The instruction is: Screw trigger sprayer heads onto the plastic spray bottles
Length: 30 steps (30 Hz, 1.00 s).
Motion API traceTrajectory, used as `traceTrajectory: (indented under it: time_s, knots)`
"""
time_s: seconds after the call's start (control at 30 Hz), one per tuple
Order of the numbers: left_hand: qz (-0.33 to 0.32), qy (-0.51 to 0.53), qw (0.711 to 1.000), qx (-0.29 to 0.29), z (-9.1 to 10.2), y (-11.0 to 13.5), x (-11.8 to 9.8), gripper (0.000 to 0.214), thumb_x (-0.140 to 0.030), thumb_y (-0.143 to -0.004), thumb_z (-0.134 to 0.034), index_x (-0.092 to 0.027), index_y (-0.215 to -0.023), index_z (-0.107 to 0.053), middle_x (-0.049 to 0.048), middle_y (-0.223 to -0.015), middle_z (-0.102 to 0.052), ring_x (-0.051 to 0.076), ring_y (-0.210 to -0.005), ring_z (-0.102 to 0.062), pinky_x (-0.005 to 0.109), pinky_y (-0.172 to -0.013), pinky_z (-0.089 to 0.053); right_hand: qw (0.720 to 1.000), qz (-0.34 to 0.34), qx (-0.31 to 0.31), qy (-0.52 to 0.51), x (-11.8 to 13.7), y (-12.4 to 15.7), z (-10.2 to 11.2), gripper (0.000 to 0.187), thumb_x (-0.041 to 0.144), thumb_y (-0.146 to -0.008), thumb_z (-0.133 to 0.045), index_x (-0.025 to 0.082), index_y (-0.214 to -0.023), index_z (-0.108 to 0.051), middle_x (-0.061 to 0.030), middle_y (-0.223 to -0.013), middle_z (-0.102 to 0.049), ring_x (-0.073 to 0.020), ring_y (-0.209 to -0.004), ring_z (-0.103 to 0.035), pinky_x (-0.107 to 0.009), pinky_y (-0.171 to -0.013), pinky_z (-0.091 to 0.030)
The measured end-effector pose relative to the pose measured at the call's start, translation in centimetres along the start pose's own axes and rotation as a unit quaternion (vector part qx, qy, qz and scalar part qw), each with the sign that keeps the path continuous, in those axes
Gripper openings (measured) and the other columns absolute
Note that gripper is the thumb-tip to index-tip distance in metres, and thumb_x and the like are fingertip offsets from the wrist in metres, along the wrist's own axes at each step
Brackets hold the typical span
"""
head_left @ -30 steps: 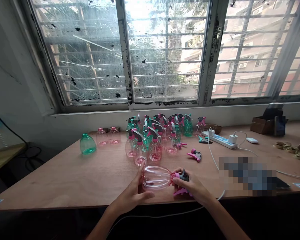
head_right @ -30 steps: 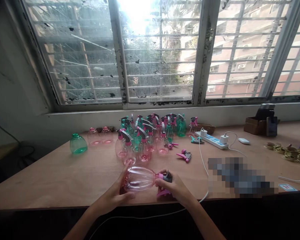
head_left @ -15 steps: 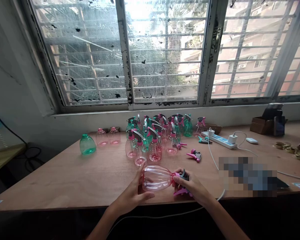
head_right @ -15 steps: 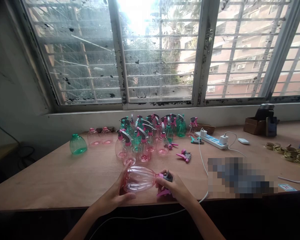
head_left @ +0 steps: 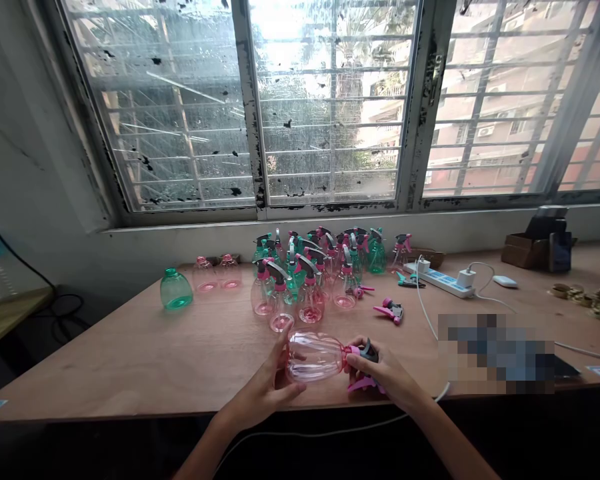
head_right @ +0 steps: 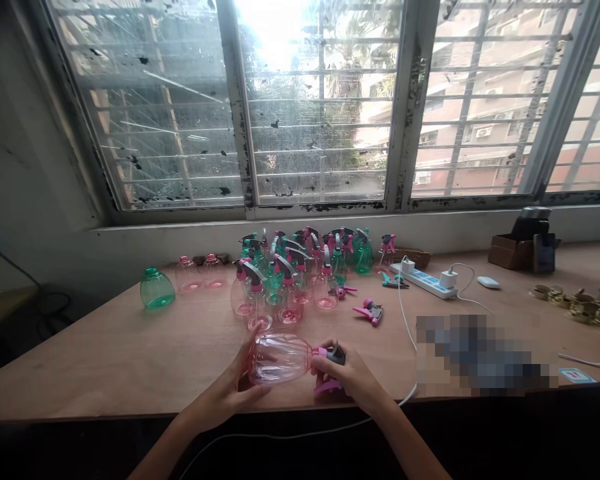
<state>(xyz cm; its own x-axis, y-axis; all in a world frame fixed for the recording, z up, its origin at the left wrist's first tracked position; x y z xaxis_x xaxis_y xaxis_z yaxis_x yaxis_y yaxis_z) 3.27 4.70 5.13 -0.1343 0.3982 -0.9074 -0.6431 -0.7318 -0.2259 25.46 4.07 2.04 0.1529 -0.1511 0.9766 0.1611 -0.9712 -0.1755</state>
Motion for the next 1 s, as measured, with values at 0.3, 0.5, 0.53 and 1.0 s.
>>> traceTrajectory:
  time_s: [0.3,0.5,0.53,1.0]
  knots:
    - [0.038,0.013,0.999,0.002,-0.2,0.1,-1.0,0.103,-0.041,-0.090,-0.072,-0.029,-0.162,0.002,0.0119,-0.131,-0.056,0.030,-0.125,-0.053,0.048,-0.113,-0.037,1.000,-0.002,0.005,0.010,-0.2,-0.1,0.1,0.035,0.045,-0.082,-0.081,0.017,-0.092,-0.062,-0.0015,-0.075,-0.074,-0.0163,-0.063,-0.068,-0.027,-0.060,-0.052]
    - [0.027,0.039,0.999,0.005,-0.1,0.0,0.0,0.106,-0.035,-0.089,-0.074,-0.035,-0.161,0.004,0.0106,-0.143,-0.049,0.030,-0.133,-0.049,0.047,-0.115,-0.036,1.000,-0.002,-0.001,0.016,0.2,0.0,0.0,0.036,0.046,-0.080,-0.082,0.016,-0.091,-0.064,-0.0004,-0.072,-0.073,-0.0158,-0.062,-0.067,-0.028,-0.060,-0.052]
    - [0.018,0.032,0.999,-0.001,0.0,-0.1,0.1,0.105,-0.034,-0.089,-0.074,-0.037,-0.161,0.002,0.0097,-0.144,-0.048,0.030,-0.134,-0.048,0.047,-0.116,-0.036,1.000,-0.003,-0.002,0.014,0.3,0.0,-0.1,0.036,0.046,-0.080,-0.082,0.016,-0.091,-0.064,-0.0003,-0.072,-0.073,-0.0156,-0.062,-0.067,-0.028,-0.060,-0.052]
    - [0.003,0.005,1.000,0.005,-0.3,-0.1,-1.6,0.102,-0.038,-0.092,-0.070,-0.031,-0.162,0.004,0.0116,-0.145,-0.053,0.030,-0.134,-0.050,0.046,-0.118,-0.035,1.000,-0.007,-0.002,0.014,0.8,0.3,-0.3,0.036,0.046,-0.080,-0.082,0.016,-0.091,-0.063,-0.0011,-0.074,-0.073,-0.0159,-0.063,-0.067,-0.028,-0.060,-0.052]
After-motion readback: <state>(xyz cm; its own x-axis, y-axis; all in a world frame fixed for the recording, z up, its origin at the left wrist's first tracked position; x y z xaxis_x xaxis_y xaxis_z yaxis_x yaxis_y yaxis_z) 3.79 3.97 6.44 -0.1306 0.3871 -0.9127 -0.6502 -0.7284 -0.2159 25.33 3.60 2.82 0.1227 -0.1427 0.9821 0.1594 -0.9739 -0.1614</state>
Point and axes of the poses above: each hand's wrist, its own y-axis away from the middle knuckle, its own z-axis out of the back of the hand, x = y × z, the point moved 7 cm from there along -y, towards the middle knuckle
